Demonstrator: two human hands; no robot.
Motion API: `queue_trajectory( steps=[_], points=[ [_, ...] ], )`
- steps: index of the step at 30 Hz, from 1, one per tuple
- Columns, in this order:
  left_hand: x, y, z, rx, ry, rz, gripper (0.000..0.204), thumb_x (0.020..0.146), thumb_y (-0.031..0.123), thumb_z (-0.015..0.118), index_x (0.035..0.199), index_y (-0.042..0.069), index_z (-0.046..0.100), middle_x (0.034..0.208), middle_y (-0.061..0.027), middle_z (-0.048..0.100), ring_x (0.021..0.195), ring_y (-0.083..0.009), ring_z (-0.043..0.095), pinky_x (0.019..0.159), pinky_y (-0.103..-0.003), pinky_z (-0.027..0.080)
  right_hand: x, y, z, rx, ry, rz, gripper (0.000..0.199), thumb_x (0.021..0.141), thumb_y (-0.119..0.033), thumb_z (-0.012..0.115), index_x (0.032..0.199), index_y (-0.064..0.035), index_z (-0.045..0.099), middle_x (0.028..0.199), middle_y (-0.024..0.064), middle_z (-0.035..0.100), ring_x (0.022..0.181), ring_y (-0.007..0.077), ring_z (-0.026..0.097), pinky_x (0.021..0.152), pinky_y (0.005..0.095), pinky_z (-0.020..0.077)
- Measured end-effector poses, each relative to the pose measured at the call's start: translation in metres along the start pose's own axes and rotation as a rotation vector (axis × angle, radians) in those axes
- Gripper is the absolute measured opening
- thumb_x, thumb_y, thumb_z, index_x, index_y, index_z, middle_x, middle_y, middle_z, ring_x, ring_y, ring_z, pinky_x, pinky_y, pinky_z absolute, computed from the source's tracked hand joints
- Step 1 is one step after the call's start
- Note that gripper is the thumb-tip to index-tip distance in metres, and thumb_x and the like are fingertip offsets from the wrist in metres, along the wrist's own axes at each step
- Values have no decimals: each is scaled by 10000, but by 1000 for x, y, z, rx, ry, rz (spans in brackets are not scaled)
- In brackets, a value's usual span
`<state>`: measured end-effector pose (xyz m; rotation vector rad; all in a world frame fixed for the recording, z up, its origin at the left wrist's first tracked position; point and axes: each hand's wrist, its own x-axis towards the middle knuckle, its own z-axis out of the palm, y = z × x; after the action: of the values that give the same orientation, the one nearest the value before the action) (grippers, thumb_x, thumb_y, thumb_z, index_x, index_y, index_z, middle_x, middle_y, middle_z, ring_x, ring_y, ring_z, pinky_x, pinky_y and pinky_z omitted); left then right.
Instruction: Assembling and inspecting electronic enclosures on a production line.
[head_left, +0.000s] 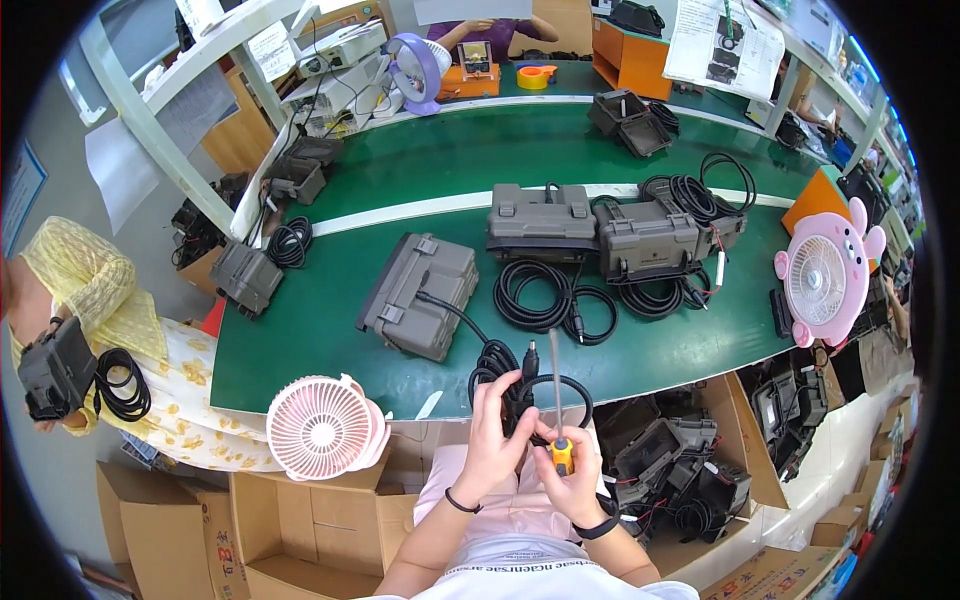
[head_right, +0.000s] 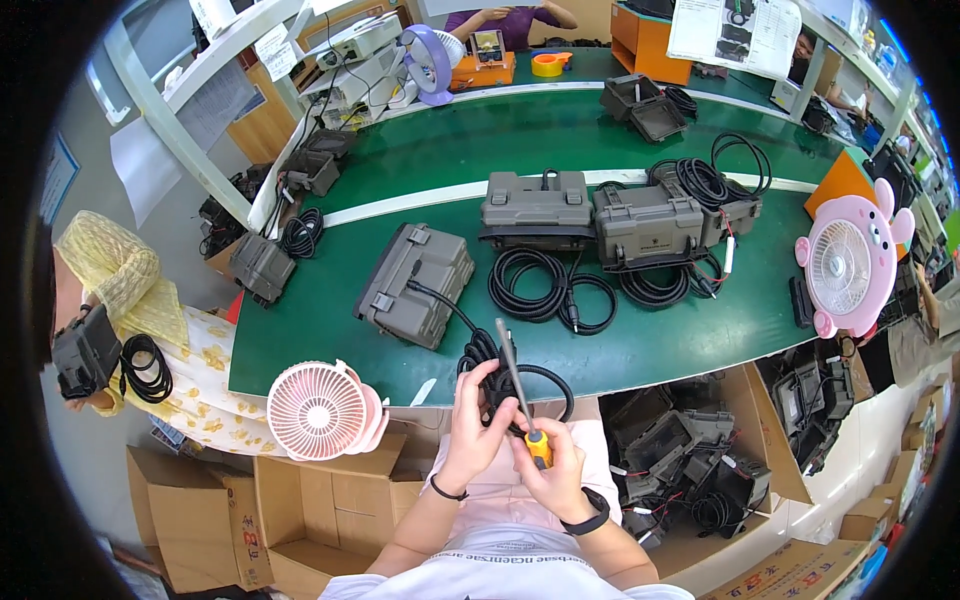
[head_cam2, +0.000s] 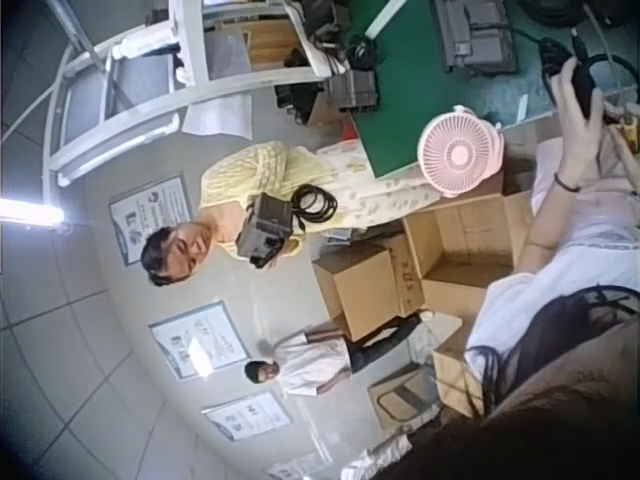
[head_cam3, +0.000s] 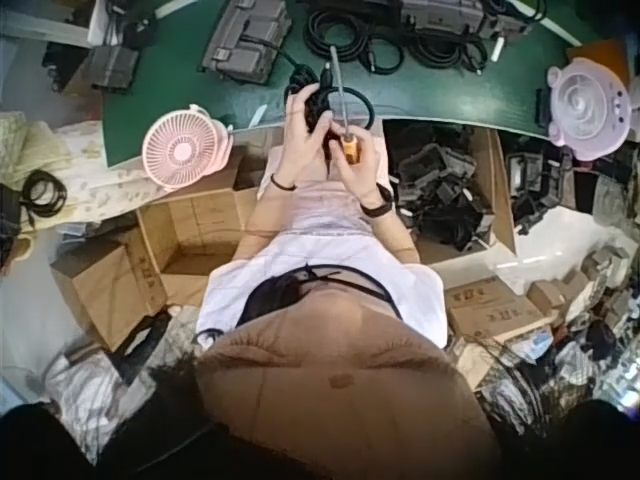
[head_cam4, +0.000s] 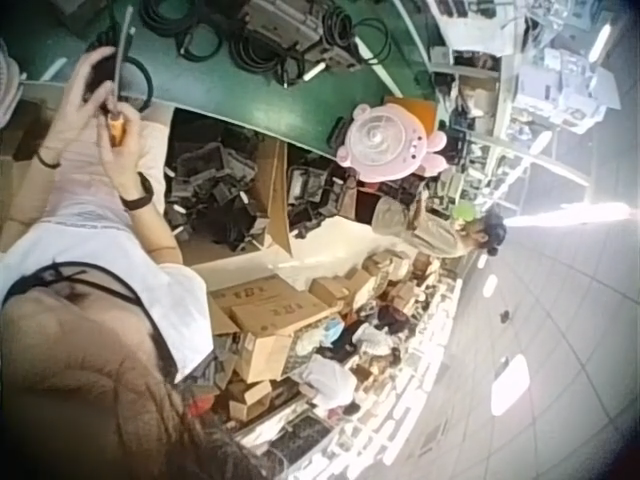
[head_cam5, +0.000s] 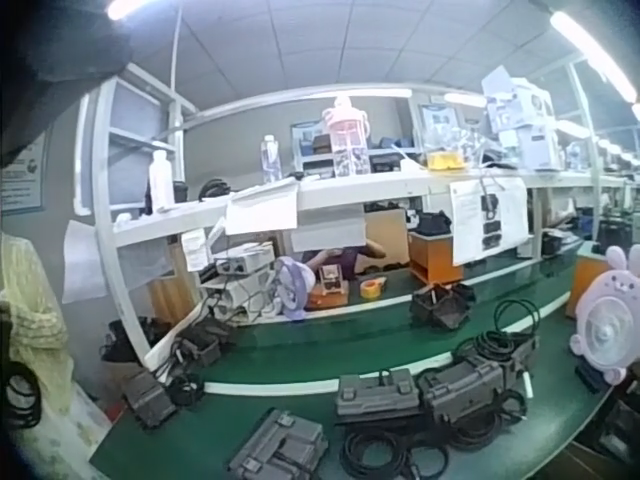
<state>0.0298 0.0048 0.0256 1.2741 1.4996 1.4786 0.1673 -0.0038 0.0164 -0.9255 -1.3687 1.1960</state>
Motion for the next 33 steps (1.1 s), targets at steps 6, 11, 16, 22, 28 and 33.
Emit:
queue_trajectory(
  steps=[6, 11, 16, 22, 28, 33],
  points=[
    [0, -4, -20, -367, -11, -76, 505, 1001, 173, 539, 1422, 2, 320, 1195, -122, 514, 931, -177, 618, 831, -310, 512, 12, 0, -7, 297, 151, -57, 263, 953, 31, 493, 1131, -97, 348, 938, 144, 660, 486, 76, 483, 446, 198, 411],
    [-8, -6, -44, -802, -40, -255, 465, 1017, 213, 500, 1399, 209, 236, 1134, -187, 565, 891, -298, 667, 793, -422, 570, 31, 2, -10, 303, 113, 143, 273, 959, 9, 509, 1179, -90, 382, 976, 120, 658, 549, 65, 488, 474, 186, 416],
    [-14, -8, -52, -906, -107, -205, 193, 1038, 215, 446, 1148, 57, 459, 1199, -178, 552, 979, -279, 658, 834, -414, 562, 31, 2, -3, 334, 14, 229, 300, 953, -13, 542, 1208, -92, 403, 981, 106, 659, 586, 54, 486, 501, 178, 423],
    [-20, -4, -45, -639, -131, -73, 114, 1011, 98, 489, 1101, 65, 427, 1160, -141, 545, 962, -220, 631, 841, -340, 519, 28, 1, 0, 312, 4, 226, 299, 951, -22, 553, 1206, -84, 410, 969, 93, 662, 588, 55, 490, 499, 183, 424],
    [-35, 15, -34, -231, -77, 27, 280, 936, 23, 607, 1144, 54, 422, 1109, -110, 490, 857, -159, 557, 759, -279, 470, 41, -8, -7, 438, -42, 229, 328, 962, -57, 579, 1231, -64, 392, 1109, 151, 653, 798, 96, 584, 713, 229, 490],
    [-36, 33, -29, 137, -135, 128, 379, 872, 42, 684, 1183, 52, 468, 1129, -182, 508, 881, -272, 587, 781, -334, 481, 53, -18, -8, 546, -120, 200, 365, 950, -81, 609, 1232, -90, 378, 1185, 193, 631, 976, 147, 628, 839, 273, 520]
  ],
)
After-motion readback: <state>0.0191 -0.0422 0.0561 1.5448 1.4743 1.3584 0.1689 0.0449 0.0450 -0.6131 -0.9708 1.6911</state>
